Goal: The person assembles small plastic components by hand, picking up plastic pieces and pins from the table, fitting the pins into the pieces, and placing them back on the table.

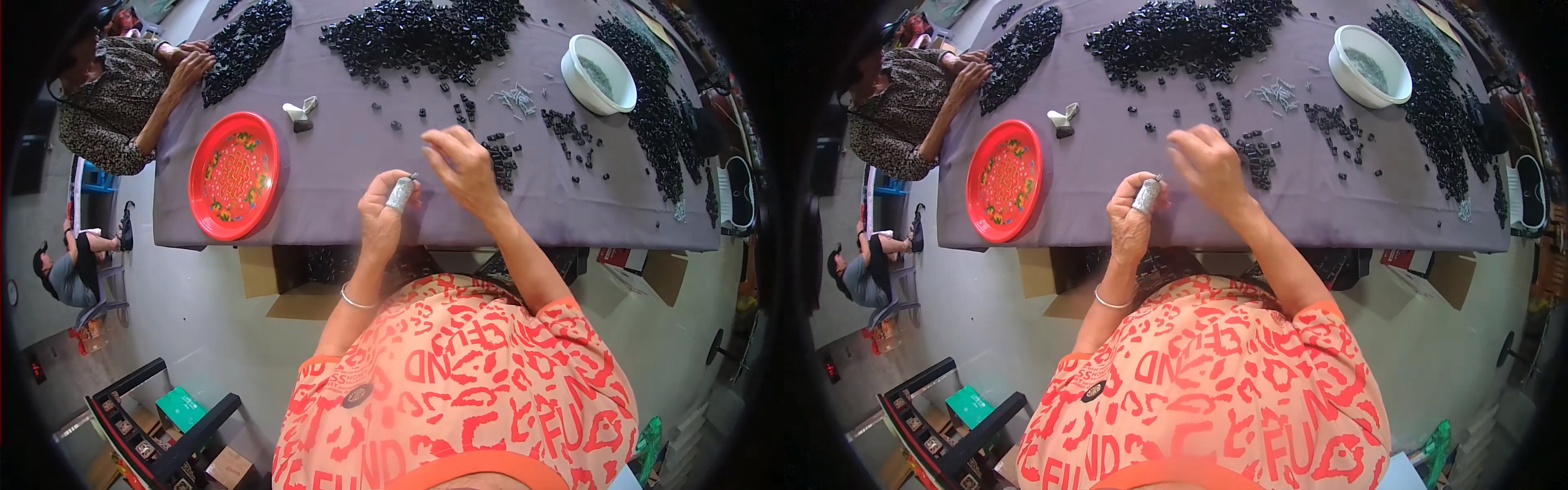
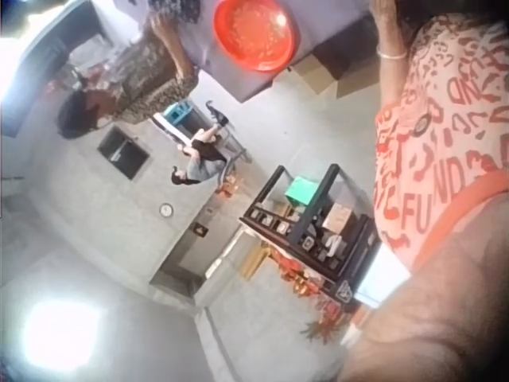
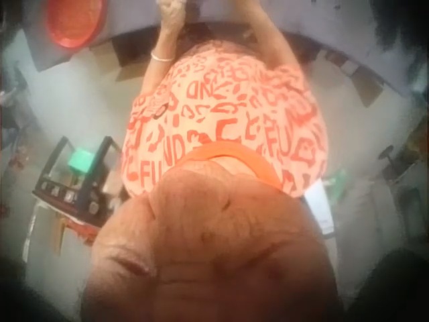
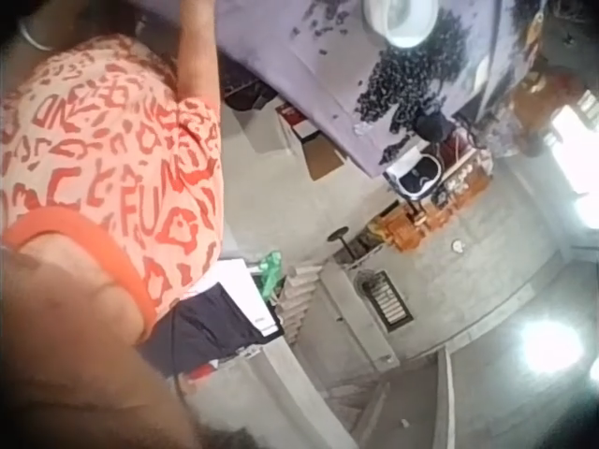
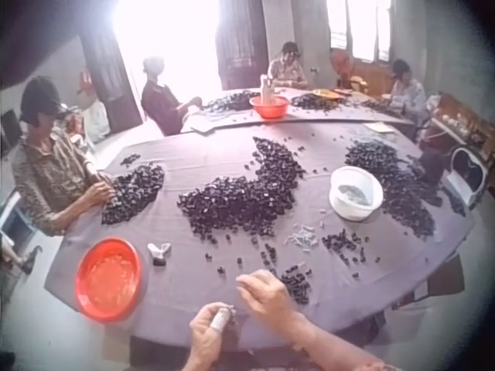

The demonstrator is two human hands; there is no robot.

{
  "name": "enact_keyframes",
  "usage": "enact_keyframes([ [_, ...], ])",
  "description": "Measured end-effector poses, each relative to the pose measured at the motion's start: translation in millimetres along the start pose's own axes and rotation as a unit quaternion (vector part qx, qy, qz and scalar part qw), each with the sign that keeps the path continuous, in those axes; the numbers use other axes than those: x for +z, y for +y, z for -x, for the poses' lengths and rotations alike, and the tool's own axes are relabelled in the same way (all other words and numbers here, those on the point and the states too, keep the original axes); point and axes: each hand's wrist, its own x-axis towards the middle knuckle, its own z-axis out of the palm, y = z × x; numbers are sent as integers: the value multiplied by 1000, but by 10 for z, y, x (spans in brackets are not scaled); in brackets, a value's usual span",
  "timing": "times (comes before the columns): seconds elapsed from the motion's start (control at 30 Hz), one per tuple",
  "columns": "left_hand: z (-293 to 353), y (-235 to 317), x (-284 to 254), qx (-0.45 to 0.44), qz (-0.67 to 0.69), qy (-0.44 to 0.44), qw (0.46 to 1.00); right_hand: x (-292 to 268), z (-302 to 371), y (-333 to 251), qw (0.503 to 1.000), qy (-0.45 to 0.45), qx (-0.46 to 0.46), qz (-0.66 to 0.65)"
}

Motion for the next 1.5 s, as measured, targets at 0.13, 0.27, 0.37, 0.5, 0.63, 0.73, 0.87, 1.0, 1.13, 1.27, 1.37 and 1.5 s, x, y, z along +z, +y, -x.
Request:
enact_keyframes([
  [0.13, 13, -96, -3, 31, -6, 33, 999, 404, -312, 140, 985, -17, -41, 165],
  [0.27, 45, -64, 75, 41, -11, 43, 998, 555, -312, 252, 956, -39, -78, 280],
  [0.37, 40, -71, 53, 38, -16, 42, 998, 422, -229, 223, 961, -17, -95, 261],
  [0.5, 38, -58, 22, 53, -51, 27, 997, 31, -81, 48, 987, -38, 103, -116],
  [0.63, 29, -69, 8, 57, -67, 26, 996, -256, 107, 24, 873, -74, 281, -392],
  [0.73, 4, -43, 5, 35, -67, 29, 997, -355, 239, -14, 839, -71, 310, -443],
  [0.87, 42, 60, 98, 7, -58, 9, 998, -381, 343, -33, 799, -51, 314, -510],
  [1.0, 96, 143, 201, -7, -56, -30, 998, -407, 453, -50, 801, -47, 304, -514],
  [1.13, 121, 167, 248, -11, -55, -41, 998, -431, 508, -38, 748, -34, 306, -588],
  [1.27, 133, 154, 243, -19, -52, -36, 998, -441, 524, -63, 759, -28, 303, -576],
  [1.37, 138, 134, 226, -25, -47, -31, 998, -448, 511, -56, 866, -76, 271, -412],
  [1.5, 139, 81, 188, -35, -42, -18, 998, -444, 511, -85, 856, -92, 307, -405],
])
